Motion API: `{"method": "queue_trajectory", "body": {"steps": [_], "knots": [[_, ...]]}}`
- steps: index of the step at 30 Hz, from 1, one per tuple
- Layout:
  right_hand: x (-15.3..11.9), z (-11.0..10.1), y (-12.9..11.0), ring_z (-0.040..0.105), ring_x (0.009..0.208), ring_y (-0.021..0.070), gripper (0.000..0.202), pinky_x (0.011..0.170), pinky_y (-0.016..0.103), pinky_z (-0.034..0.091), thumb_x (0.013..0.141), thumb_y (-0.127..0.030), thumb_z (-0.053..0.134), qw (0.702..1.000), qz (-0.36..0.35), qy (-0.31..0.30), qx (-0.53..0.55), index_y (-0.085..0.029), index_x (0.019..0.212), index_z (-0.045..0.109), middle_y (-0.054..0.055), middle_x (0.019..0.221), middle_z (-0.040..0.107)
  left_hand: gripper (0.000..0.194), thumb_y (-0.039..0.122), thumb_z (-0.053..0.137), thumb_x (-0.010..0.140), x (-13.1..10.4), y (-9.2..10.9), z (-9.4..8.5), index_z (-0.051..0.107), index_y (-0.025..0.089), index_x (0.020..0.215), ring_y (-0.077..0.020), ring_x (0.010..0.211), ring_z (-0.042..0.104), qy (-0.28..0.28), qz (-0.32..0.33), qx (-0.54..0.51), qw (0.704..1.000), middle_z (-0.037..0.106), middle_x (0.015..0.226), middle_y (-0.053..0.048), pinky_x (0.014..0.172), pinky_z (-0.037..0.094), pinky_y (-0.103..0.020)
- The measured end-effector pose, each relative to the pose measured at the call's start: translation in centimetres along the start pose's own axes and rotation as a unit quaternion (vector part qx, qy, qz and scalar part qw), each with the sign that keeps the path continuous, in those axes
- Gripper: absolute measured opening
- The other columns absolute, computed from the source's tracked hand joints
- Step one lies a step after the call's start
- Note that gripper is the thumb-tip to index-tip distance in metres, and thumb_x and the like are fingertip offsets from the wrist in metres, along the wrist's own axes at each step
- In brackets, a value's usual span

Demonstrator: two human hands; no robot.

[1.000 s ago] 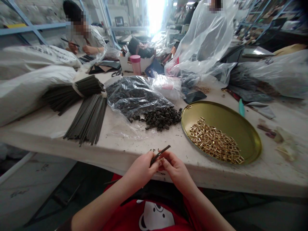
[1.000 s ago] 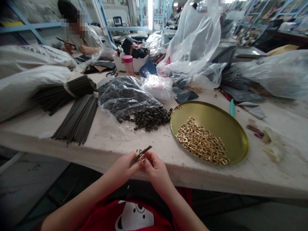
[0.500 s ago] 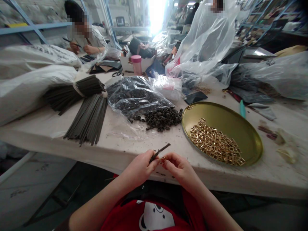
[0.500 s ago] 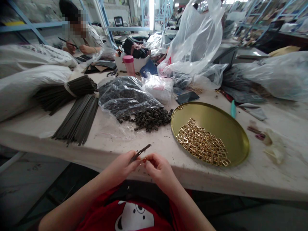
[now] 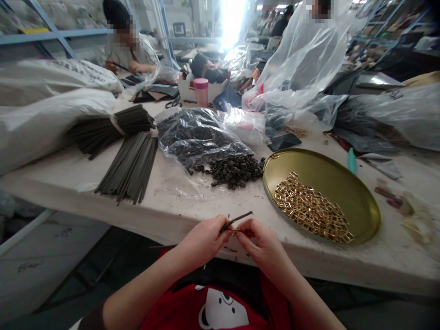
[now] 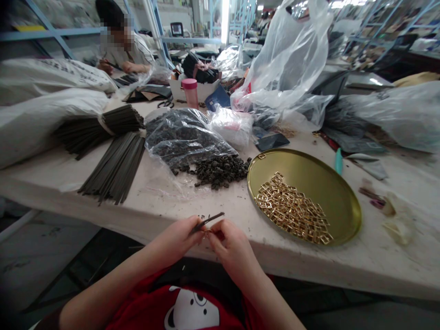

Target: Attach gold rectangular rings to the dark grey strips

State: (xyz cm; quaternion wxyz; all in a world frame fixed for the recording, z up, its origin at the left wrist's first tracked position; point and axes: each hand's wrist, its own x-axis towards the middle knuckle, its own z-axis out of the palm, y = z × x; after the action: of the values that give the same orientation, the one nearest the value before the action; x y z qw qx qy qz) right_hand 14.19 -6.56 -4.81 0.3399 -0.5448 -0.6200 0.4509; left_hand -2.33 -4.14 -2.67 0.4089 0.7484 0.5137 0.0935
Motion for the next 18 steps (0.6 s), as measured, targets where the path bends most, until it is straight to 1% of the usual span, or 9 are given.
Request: {"method": "queue_trajectory", "body": {"steps": [3, 5, 8, 10, 12, 15, 18], "knots": [[0.1, 0.2, 0.4, 0.052, 0.059, 0.0135, 0.006, 0.054, 0.025, 0.040, 0.076, -0.024, 0.055, 0.997, 0.031, -0.015, 0.070, -0.020, 0.072, 0.056, -0.001, 0.064, 0.058, 0.014, 0.027, 0.043, 0.082, 0.0, 0.2, -0.1, 0.049, 0.019, 0.074, -0.0151, 0.063, 0.052, -0.001, 0.005, 0.005, 1.000, 0.058, 0.068, 0.000, 0.053, 0.032, -0.022], [0.1, 0.4, 0.5, 0.053, 0.059, 0.0133, 0.006, 0.053, 0.024, 0.040, 0.076, -0.026, 0.056, 0.992, 0.044, -0.024, 0.113, -0.020, 0.076, 0.056, -0.001, 0.066, 0.059, 0.014, 0.028, 0.043, 0.082, -0.1, 0.3, -0.2, 0.049, 0.020, 0.073, -0.0153, 0.063, 0.052, -0.003, 0.006, 0.004, 1.000, 0.057, 0.068, 0.000, 0.053, 0.032, -0.022], [0.0, 0.5, 0.5, 0.057, 0.066, 0.0149, 0.009, 0.059, 0.026, 0.043, 0.076, -0.026, 0.057, 0.991, 0.029, -0.025, 0.128, -0.020, 0.083, 0.059, 0.001, 0.074, 0.063, 0.016, 0.029, 0.042, 0.083, -0.3, 0.4, -0.5, 0.049, 0.019, 0.072, -0.0152, 0.064, 0.052, -0.005, 0.011, -0.012, 1.000, 0.057, 0.067, 0.001, 0.055, 0.033, -0.023], [-0.1, 0.5, 0.2, 0.058, 0.071, 0.0163, 0.013, 0.063, 0.027, 0.044, 0.076, -0.028, 0.058, 0.991, 0.019, -0.008, 0.130, -0.021, 0.086, 0.061, 0.002, 0.078, 0.065, 0.019, 0.029, 0.041, 0.083, -0.3, 0.4, -0.6, 0.050, 0.019, 0.071, -0.0146, 0.065, 0.053, 0.002, 0.014, -0.036, 0.999, 0.057, 0.068, 0.001, 0.058, 0.036, -0.023], [-0.1, 0.7, 0.0, 0.057, 0.070, 0.0165, 0.016, 0.064, 0.028, 0.044, 0.074, -0.032, 0.061, 0.986, 0.036, 0.028, 0.161, -0.020, 0.084, 0.062, 0.002, 0.077, 0.065, 0.020, 0.028, 0.041, 0.084, -0.4, 0.4, -0.6, 0.052, 0.018, 0.072, -0.0140, 0.067, 0.053, 0.013, 0.012, -0.067, 0.998, 0.057, 0.068, 0.001, 0.061, 0.038, -0.023], [-0.2, 1.4, -0.3, 0.053, 0.061, 0.0133, 0.021, 0.061, 0.026, 0.043, 0.071, -0.037, 0.065, 0.960, 0.088, 0.076, 0.255, -0.018, 0.078, 0.061, 0.000, 0.068, 0.062, 0.018, 0.029, 0.043, 0.082, -0.4, 0.4, -0.3, 0.054, 0.017, 0.074, -0.0130, 0.066, 0.053, 0.015, 0.003, -0.119, 0.993, 0.058, 0.068, 0.001, 0.061, 0.039, -0.022], [-0.4, 2.3, -0.3, 0.052, 0.058, 0.0113, 0.021, 0.060, 0.025, 0.042, 0.073, -0.037, 0.064, 0.928, 0.109, 0.069, 0.349, -0.018, 0.077, 0.058, -0.002, 0.062, 0.058, 0.018, 0.031, 0.045, 0.082, -0.4, 0.5, 0.1, 0.053, 0.016, 0.077, -0.0120, 0.064, 0.053, 0.011, -0.006, -0.179, 0.984, 0.059, 0.068, 0.001, 0.060, 0.041, -0.022]]}}
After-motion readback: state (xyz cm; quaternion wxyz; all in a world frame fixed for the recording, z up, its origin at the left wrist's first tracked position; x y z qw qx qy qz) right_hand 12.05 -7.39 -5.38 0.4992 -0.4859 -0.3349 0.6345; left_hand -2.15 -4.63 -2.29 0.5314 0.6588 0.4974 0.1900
